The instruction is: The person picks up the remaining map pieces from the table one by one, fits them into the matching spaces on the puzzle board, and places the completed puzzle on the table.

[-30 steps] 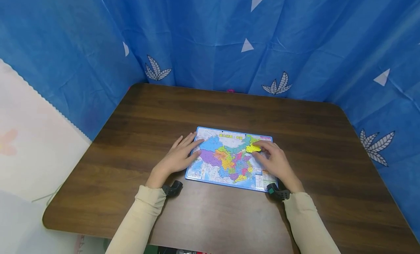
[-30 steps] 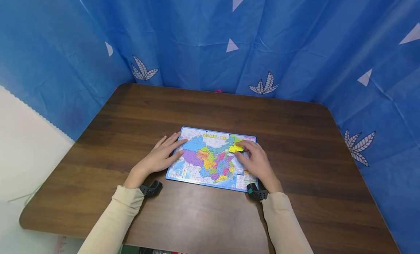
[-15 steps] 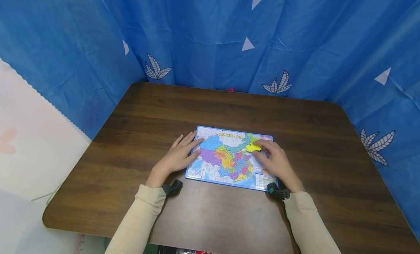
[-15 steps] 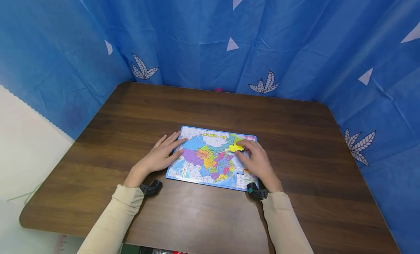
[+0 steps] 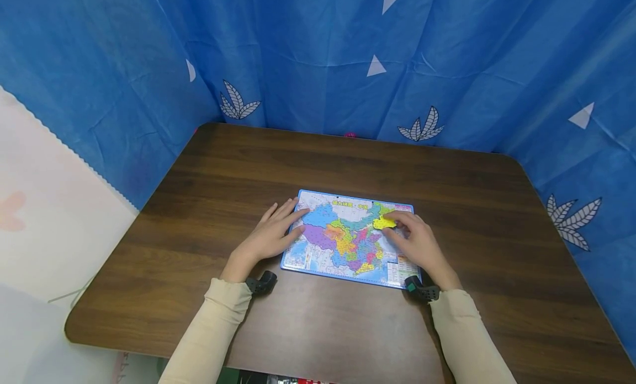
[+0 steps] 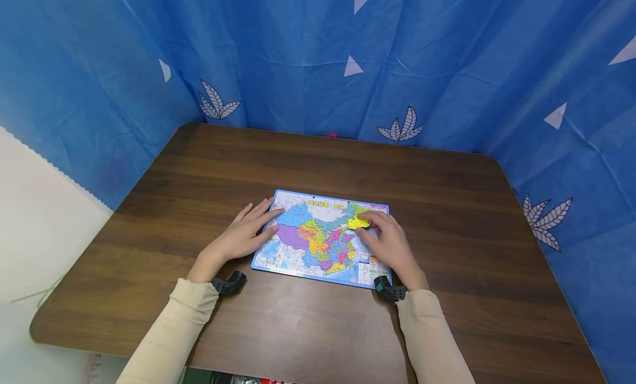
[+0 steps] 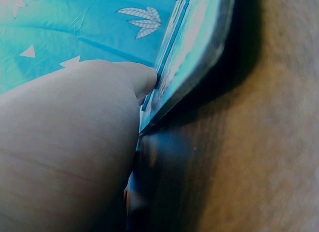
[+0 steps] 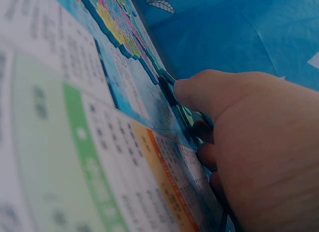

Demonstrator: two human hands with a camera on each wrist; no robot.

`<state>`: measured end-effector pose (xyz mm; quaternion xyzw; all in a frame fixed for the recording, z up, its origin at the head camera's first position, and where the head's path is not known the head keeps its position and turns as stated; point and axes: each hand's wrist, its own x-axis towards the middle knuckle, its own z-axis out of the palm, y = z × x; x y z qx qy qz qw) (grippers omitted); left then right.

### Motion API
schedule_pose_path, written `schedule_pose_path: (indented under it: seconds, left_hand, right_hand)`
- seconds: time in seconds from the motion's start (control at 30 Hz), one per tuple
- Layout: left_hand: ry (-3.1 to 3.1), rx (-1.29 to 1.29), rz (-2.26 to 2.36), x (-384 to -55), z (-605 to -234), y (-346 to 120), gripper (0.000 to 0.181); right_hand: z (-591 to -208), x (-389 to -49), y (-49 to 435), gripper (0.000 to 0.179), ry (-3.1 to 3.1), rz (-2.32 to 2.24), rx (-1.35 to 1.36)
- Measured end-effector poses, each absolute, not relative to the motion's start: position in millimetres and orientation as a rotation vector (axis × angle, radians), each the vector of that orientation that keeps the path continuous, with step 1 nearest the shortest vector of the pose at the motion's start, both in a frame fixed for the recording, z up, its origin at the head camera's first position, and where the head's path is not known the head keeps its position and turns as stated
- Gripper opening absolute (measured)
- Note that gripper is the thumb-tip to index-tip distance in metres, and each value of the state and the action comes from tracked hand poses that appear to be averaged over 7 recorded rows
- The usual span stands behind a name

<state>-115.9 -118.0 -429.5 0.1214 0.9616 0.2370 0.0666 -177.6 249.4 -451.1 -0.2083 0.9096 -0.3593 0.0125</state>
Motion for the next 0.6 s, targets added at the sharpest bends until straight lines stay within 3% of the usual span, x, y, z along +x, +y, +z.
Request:
schedule_pose_path:
  seconds: [0.6]
  left_hand:
    - [2.900, 0.366, 0.709, -115.5, -431.6, -117.5, 0.057]
  right_hand:
    - [-456.0, -179.1, 250.0, 0.038, 2.843, -1.139, -0.680]
